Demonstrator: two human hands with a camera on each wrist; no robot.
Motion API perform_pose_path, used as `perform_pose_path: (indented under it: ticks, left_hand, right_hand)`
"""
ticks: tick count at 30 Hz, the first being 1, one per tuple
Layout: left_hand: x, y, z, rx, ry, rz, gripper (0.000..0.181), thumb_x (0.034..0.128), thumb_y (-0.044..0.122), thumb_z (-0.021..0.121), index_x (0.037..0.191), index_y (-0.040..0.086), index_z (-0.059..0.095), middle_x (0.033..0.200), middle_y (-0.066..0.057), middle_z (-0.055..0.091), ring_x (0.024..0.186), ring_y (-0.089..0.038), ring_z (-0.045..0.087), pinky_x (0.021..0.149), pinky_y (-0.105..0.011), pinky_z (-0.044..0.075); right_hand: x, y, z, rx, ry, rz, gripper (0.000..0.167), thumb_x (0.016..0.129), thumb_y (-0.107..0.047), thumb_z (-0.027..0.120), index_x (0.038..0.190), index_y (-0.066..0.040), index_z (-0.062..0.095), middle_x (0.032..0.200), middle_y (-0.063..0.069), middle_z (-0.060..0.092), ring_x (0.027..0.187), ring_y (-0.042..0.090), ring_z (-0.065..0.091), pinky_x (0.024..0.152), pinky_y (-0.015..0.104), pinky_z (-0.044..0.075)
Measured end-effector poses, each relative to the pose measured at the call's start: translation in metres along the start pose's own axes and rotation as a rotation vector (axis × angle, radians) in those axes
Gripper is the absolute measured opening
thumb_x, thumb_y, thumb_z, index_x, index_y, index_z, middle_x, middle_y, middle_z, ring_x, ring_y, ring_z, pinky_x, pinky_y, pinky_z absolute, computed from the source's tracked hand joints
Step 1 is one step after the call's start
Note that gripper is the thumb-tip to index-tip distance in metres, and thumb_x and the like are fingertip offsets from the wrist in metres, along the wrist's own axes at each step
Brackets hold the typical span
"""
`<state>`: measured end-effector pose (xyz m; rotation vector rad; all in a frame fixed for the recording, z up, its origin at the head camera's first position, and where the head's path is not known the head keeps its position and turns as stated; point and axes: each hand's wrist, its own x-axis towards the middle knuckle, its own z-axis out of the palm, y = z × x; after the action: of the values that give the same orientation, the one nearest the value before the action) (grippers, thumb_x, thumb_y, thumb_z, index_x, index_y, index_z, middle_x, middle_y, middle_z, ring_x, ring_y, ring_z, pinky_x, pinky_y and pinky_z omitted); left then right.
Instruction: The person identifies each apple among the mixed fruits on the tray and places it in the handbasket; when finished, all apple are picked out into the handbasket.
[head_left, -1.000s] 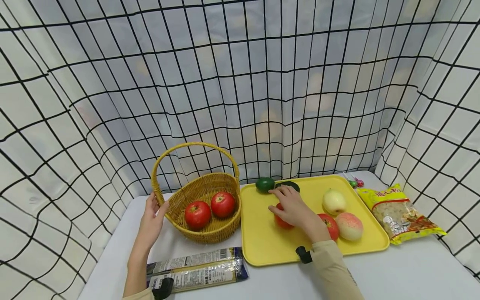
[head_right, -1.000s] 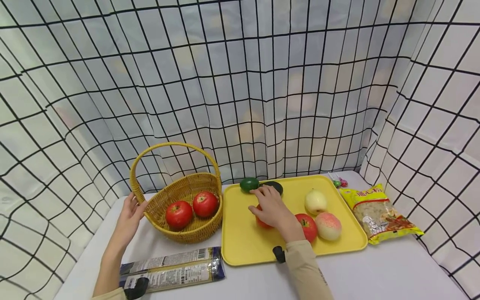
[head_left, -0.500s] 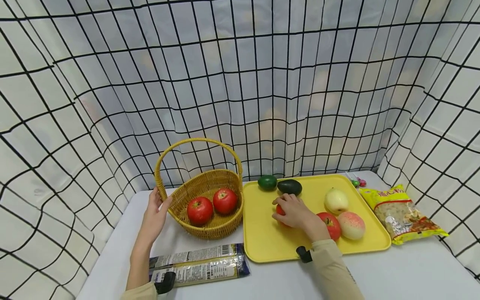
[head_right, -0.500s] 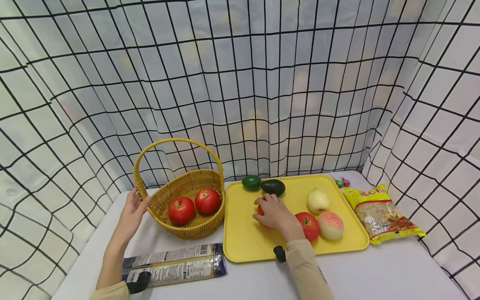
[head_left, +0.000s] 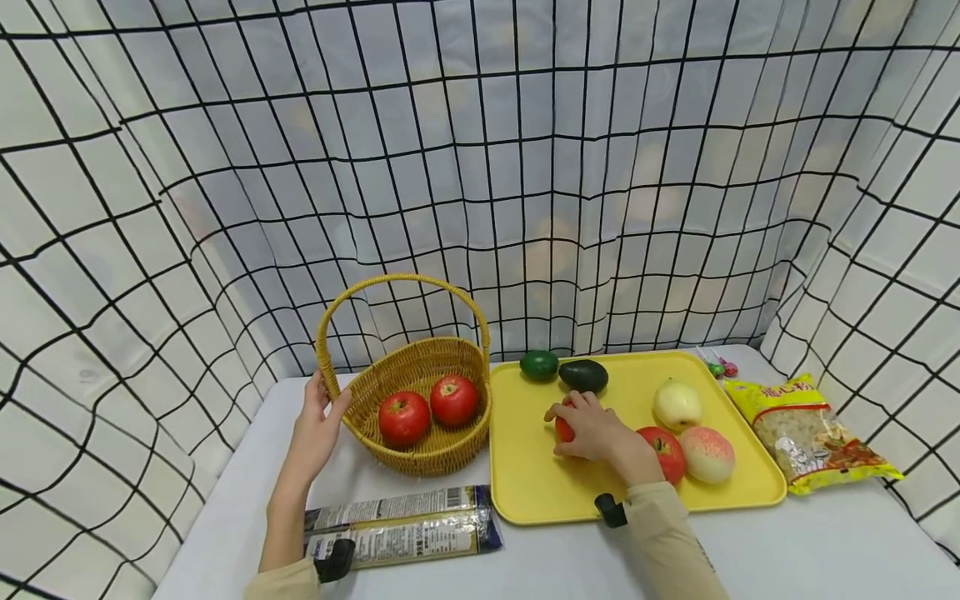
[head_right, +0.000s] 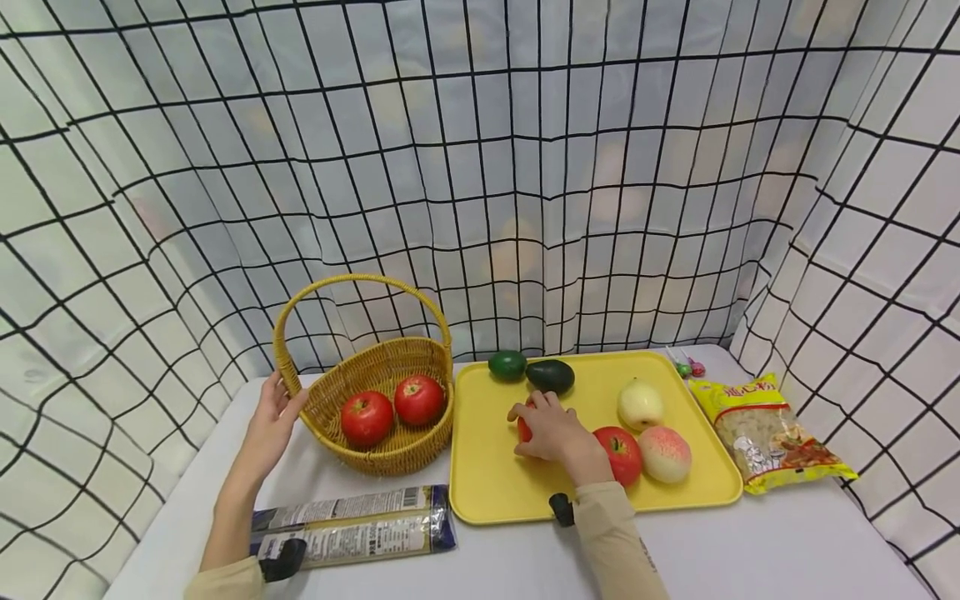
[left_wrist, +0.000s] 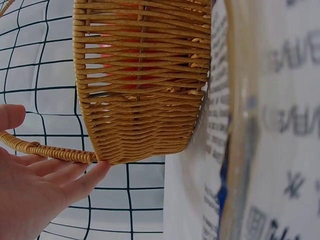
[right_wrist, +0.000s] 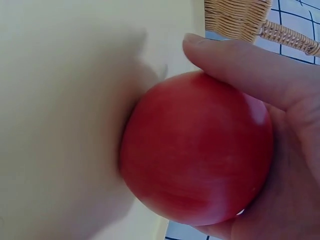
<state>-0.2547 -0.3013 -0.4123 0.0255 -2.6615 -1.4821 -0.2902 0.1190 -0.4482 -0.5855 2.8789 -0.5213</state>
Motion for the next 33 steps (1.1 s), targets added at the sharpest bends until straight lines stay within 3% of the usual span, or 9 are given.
perform_pose_path:
  ticks: [9, 17, 25, 33]
  left_hand:
    - [-0.001, 0.000, -0.003, 0.012, 0.006, -0.013, 0.085, 0.1106, 0.043, 0.039, 0.163, 0.009, -0.017, 0.171, -0.028, 0.001, 0.158, -0.048, 0.011, 0.124, -0.069, 0.017]
    - [-0.001, -0.001, -0.001, 0.004, 0.007, -0.005, 0.084, 0.1107, 0.043, 0.039, 0.164, 0.009, -0.017, 0.171, -0.028, 0.002, 0.159, -0.047, 0.011, 0.125, -0.068, 0.017]
    - [-0.002, -0.002, -0.001, 0.018, 0.012, -0.010, 0.084, 0.1107, 0.043, 0.039, 0.164, 0.009, -0.016, 0.171, -0.027, 0.004, 0.159, -0.047, 0.012, 0.125, -0.068, 0.017]
    - [0.001, 0.001, 0.000, -0.007, 0.009, 0.001, 0.084, 0.1108, 0.039, 0.041, 0.164, 0.006, -0.015, 0.170, -0.030, 0.005, 0.158, -0.048, 0.013, 0.126, -0.066, 0.017]
  right_hand:
    - [-0.002, -0.005, -0.006, 0.038, -0.084, 0.001, 0.041, 0.090, -0.026, 0.078, 0.128, -0.021, 0.064, 0.137, 0.013, 0.049, 0.126, 0.033, 0.040, 0.102, 0.066, 0.044]
    - [-0.012, -0.006, -0.014, 0.124, -0.164, 0.018, 0.053, 0.084, -0.020, 0.080, 0.133, -0.019, 0.062, 0.141, 0.015, 0.047, 0.127, 0.034, 0.041, 0.100, 0.054, 0.050]
    - [-0.017, -0.008, -0.019, 0.122, -0.212, 0.038, 0.056, 0.081, -0.026, 0.084, 0.132, -0.019, 0.060, 0.122, 0.010, 0.054, 0.112, 0.027, 0.049, 0.087, 0.043, 0.054]
    - [-0.026, -0.010, -0.027, 0.172, -0.267, 0.113, 0.050, 0.086, -0.037, 0.078, 0.131, -0.023, 0.060, 0.118, 0.005, 0.058, 0.104, 0.023, 0.056, 0.089, 0.041, 0.051]
